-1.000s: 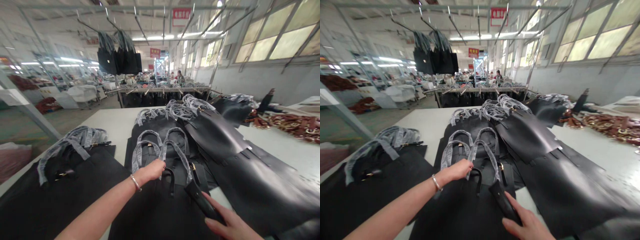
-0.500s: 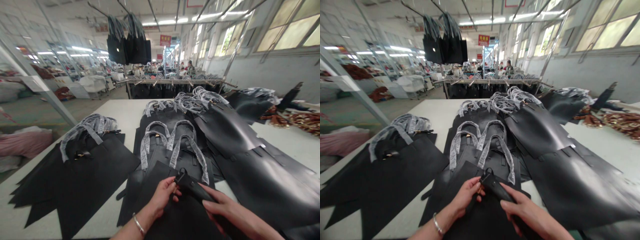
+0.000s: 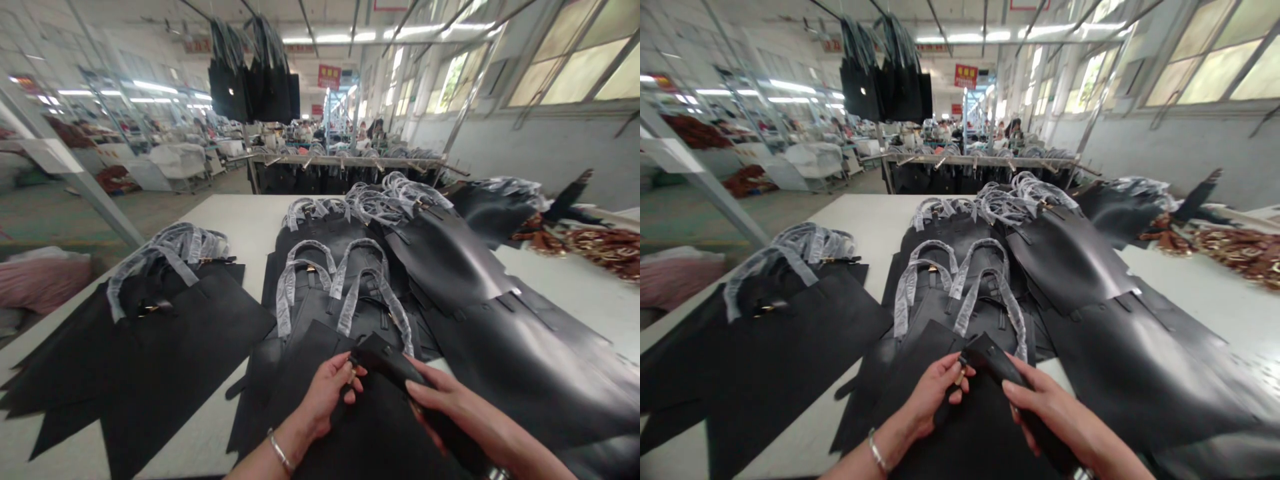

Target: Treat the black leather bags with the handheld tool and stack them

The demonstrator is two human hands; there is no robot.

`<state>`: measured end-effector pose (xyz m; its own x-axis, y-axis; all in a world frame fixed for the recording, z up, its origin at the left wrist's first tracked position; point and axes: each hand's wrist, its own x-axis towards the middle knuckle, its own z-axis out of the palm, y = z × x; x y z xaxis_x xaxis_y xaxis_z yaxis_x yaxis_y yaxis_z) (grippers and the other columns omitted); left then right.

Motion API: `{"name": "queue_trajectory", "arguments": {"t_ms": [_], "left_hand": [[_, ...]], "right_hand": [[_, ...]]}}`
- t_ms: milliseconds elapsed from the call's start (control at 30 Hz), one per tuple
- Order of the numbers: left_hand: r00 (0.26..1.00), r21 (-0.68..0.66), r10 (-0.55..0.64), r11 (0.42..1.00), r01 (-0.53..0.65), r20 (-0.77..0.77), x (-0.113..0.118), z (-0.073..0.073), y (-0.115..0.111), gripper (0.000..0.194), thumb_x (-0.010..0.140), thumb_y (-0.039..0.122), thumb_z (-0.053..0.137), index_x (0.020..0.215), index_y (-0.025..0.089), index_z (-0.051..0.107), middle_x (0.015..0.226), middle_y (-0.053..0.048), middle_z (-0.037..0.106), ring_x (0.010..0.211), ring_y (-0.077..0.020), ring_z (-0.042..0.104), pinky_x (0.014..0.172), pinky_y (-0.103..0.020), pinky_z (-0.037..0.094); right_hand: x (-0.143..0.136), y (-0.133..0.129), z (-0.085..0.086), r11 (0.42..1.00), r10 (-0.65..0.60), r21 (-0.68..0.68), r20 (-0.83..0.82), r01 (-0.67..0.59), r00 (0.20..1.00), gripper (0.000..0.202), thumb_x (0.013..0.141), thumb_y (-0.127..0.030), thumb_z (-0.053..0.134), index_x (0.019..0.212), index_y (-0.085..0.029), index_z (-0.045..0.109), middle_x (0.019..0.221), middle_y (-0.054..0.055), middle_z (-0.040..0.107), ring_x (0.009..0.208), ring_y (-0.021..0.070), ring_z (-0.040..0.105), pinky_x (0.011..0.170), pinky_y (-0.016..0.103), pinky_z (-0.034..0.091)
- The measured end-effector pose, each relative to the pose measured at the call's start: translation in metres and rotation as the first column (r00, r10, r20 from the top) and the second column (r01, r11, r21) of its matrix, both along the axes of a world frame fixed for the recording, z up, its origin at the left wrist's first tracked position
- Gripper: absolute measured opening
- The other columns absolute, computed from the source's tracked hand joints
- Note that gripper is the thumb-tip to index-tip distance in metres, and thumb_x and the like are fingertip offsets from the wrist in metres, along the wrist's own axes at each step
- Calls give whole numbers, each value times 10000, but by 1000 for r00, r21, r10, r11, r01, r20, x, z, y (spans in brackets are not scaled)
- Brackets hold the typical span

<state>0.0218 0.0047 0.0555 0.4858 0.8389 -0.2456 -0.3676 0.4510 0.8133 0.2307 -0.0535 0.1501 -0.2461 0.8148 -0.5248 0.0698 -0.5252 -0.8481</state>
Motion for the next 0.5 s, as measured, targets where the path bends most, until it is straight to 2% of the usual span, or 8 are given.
{"name": "queue_trajectory", "arguments": {"t_ms": [133,233,300,367,500], "left_hand": [[999,-26,-34,999,34,15,5,0,-5,454,802,497,670,955,70,650,794,-71,579,524,-43,426,420,-168,228],[999,-171,-18,985,26,46,7,0,-9,477,804,517,649,939,60,637,737,-33,528,486,-24,356,401,-163,178],[999,-241,-12,970,21,42,8,-1,-10,427,756,454,705,935,76,620,720,0,487,488,-22,338,390,-158,151],[999,-208,8,978,-16,-39,9,-1,-10,367,701,374,746,899,106,590,679,33,452,485,-32,339,377,-158,156],[964,-20,125,991,-134,-234,12,-4,-8,352,673,320,727,920,157,537,633,60,449,478,-66,395,368,-169,225]], "right_hand": [[-1,-1,0,1000,7,-26,16,-6,1000,750,841,-496,585,1460,-205,276,624,-47,578,426,93,523,401,191,425],[-3,3,0,995,-99,33,129,96,987,802,823,-502,588,1478,-211,228,603,-63,559,412,98,511,386,193,410],[-1,3,2,990,-135,56,172,127,976,839,808,-508,598,1487,-209,207,593,-67,557,413,102,510,388,194,407],[3,-1,4,991,-131,51,190,124,973,876,786,-525,617,1491,-199,212,586,-67,554,419,104,513,395,194,406],[11,-19,4,999,-51,2,163,51,985,906,771,-559,630,1498,-215,213,585,-72,540,416,93,498,395,184,392]]}}
